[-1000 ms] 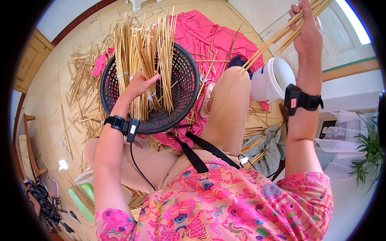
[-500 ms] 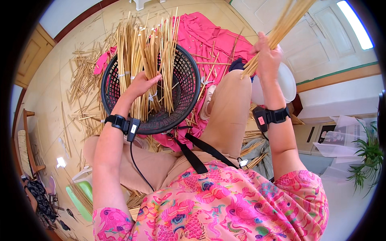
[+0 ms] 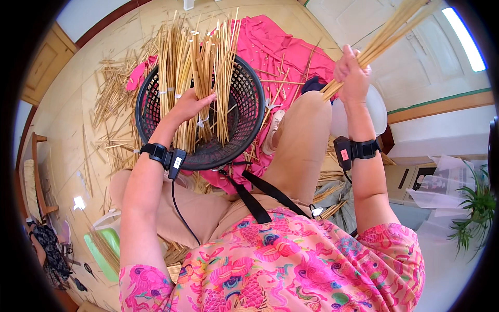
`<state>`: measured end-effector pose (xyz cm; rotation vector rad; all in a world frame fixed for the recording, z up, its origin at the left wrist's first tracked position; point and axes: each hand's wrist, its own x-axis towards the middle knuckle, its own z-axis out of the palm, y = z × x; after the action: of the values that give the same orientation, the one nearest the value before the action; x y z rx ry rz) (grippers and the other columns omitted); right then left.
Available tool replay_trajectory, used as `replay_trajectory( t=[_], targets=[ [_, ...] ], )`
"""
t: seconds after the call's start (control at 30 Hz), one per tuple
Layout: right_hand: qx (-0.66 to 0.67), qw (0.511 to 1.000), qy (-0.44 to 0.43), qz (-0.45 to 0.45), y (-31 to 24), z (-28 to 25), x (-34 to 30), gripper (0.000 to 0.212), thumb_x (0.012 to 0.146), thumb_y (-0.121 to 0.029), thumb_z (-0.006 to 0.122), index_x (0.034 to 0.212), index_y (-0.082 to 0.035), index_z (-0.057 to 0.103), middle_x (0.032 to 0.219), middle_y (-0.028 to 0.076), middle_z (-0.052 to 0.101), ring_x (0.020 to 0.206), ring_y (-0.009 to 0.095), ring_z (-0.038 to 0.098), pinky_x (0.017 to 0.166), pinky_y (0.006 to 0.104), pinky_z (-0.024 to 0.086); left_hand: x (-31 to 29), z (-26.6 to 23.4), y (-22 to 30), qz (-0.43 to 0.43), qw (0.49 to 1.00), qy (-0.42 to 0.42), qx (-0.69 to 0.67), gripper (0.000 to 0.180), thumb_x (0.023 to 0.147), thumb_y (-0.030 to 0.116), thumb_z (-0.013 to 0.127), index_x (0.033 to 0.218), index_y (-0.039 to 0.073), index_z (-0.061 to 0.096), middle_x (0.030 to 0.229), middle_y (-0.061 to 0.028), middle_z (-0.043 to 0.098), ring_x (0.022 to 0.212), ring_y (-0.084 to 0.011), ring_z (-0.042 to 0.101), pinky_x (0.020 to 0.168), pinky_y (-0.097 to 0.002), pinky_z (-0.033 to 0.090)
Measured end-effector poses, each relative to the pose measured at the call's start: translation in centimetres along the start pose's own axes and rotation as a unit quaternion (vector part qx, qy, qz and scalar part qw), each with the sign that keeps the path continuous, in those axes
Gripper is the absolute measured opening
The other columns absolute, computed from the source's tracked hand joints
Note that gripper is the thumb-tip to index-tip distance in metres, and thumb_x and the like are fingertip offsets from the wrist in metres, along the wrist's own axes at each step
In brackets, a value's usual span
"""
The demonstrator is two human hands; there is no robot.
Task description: The person sorts bamboo sticks by hand, gathering them into bundles and placing them into a black plastic basket.
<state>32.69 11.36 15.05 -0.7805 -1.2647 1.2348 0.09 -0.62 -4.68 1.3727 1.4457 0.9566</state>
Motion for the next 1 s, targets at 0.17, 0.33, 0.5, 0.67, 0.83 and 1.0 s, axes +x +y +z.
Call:
replay_trajectory(
  t=[0.17,0.33,0.5,0.67,0.83,1.0],
  targets=[
    [-0.02,0.999,-0.025,0.01,1.9,-0.4,-0.5,0.021,0.088,-0.013,0.059,0.073,-0.013,0.045,0.052,-0.006,0.034,0.04,0.004,0.031,0.036,0.0218,0.023,0.1,-0.1,-0.8,0.018,1.0,0.006,-0.014,0.031,0.088,0.024,0.061,0.106,-0.001,0.056,0.095,-0.0073,0.064,0.092,-0.0154,0.061,0.081,-0.0293,0.048],
    [0.005,0.998,-0.055,0.036,1.6,1.0,0.2,0.024,0.089,-0.014,0.057,0.068,-0.012,0.044,0.05,-0.006,0.033,0.039,0.005,0.029,0.036,0.0225,0.021,0.1,0.4,0.1,0.01,1.0,0.008,-0.002,0.032,0.089,0.025,0.06,0.108,-0.001,0.056,0.094,-0.0069,0.065,0.091,-0.0147,0.061,0.081,-0.029,0.048],
    [0.092,0.985,-0.135,0.06,2.0,5.5,0.6,0.024,0.089,-0.016,0.056,0.067,-0.01,0.047,0.047,-0.006,0.031,0.038,0.005,0.027,0.035,0.0231,0.019,0.0,0.2,-0.3,0.007,0.999,0.003,-0.053,0.027,0.089,0.022,0.059,0.105,0.0,0.057,0.094,-0.0066,0.065,0.091,-0.0155,0.063,0.082,-0.0296,0.048],
    [0.099,0.976,-0.154,0.115,6.0,10.6,0.4,0.01,0.086,-0.013,0.063,0.08,-0.006,0.058,0.052,-0.007,0.037,0.039,0.003,0.031,0.035,0.0203,0.023,-0.3,0.3,0.6,0.016,0.997,-0.013,-0.07,0.024,0.092,0.024,0.055,0.101,0.002,0.057,0.091,-0.005,0.064,0.09,-0.0134,0.059,0.082,-0.0296,0.046],
    [0.086,0.961,-0.223,0.138,8.8,14.8,0.1,0.008,0.086,-0.011,0.061,0.087,-0.004,0.058,0.053,-0.007,0.037,0.04,0.003,0.03,0.037,0.0197,0.024,0.5,1.1,-1.8,0.025,0.995,0.075,-0.067,0.013,0.091,0.018,0.056,0.097,0.007,0.053,0.081,0.0026,0.052,0.078,-0.0073,0.052,0.07,-0.0239,0.044],
    [0.107,0.942,-0.266,0.173,11.1,16.1,-0.3,0.008,0.086,-0.011,0.062,0.085,-0.004,0.057,0.054,-0.007,0.04,0.041,0.002,0.032,0.037,0.0192,0.025,0.0,1.3,0.9,0.015,0.98,0.146,-0.136,0.016,0.085,0.017,0.063,0.094,0.006,0.056,0.076,0.0029,0.051,0.073,-0.0077,0.049,0.068,-0.025,0.042]
  ],
)
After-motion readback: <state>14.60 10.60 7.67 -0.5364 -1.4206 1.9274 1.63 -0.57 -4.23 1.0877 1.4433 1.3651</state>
